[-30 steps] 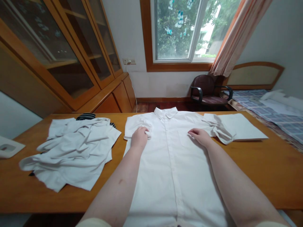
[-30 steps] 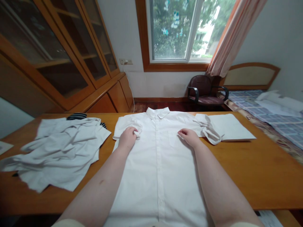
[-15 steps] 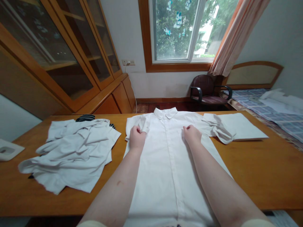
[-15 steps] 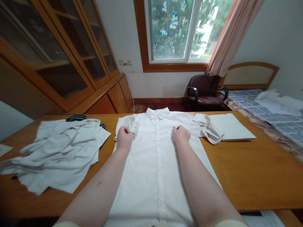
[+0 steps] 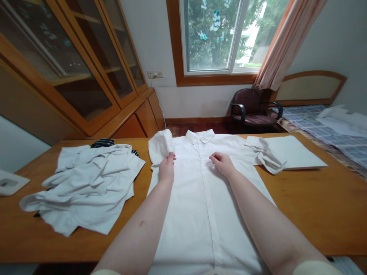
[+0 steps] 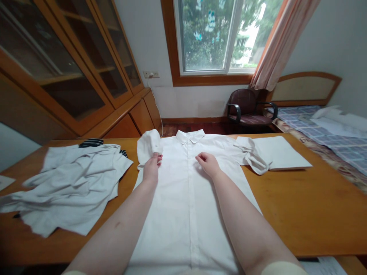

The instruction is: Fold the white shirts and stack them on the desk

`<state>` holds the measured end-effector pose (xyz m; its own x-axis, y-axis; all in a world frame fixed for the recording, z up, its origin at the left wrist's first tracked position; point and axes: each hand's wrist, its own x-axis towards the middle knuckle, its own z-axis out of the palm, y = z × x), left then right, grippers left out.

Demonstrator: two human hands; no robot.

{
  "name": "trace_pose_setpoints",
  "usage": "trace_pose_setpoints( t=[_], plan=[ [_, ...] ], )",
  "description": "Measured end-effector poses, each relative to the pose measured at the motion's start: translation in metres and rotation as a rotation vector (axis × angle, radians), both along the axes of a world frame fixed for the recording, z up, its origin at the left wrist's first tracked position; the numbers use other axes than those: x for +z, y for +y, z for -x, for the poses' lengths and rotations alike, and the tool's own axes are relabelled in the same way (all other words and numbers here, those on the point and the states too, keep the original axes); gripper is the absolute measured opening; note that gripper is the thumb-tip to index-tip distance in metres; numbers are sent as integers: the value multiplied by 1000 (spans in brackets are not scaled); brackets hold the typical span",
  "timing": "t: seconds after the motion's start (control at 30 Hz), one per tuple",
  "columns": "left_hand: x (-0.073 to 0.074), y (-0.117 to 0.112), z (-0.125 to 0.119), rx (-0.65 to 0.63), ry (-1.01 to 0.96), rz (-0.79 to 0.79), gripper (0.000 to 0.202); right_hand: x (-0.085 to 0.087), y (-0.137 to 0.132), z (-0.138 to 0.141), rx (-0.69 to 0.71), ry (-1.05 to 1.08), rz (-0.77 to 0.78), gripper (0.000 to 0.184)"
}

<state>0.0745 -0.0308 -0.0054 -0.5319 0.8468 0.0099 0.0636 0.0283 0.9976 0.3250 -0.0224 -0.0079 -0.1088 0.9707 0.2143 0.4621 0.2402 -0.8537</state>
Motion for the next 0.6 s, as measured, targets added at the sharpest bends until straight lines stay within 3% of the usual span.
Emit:
trace_pose_setpoints(
  t=[0.1,0.17,0.27,0.33,0.5,0.6],
  plan=[
    [2,-3,-1,-5,9,44,35,0,2,-4,-22,3,22,27],
    [8,-9,0,95,261,13,27,1,2,-5,-25,-6,38,27],
    [20,-18,1,182,638,-159,22,3,1,-3,-10,-42,64,27],
    [28,-23,-1,60,820,-238,28,3,0,-2,3,-71,68,27],
    [26,-26,-11,-545,1275,-112,34,3,0,-2,18,-76,79,27],
    [13,-22,-13,-586,1282,65,45,4,0,-3,16,-82,84,26]
  ],
)
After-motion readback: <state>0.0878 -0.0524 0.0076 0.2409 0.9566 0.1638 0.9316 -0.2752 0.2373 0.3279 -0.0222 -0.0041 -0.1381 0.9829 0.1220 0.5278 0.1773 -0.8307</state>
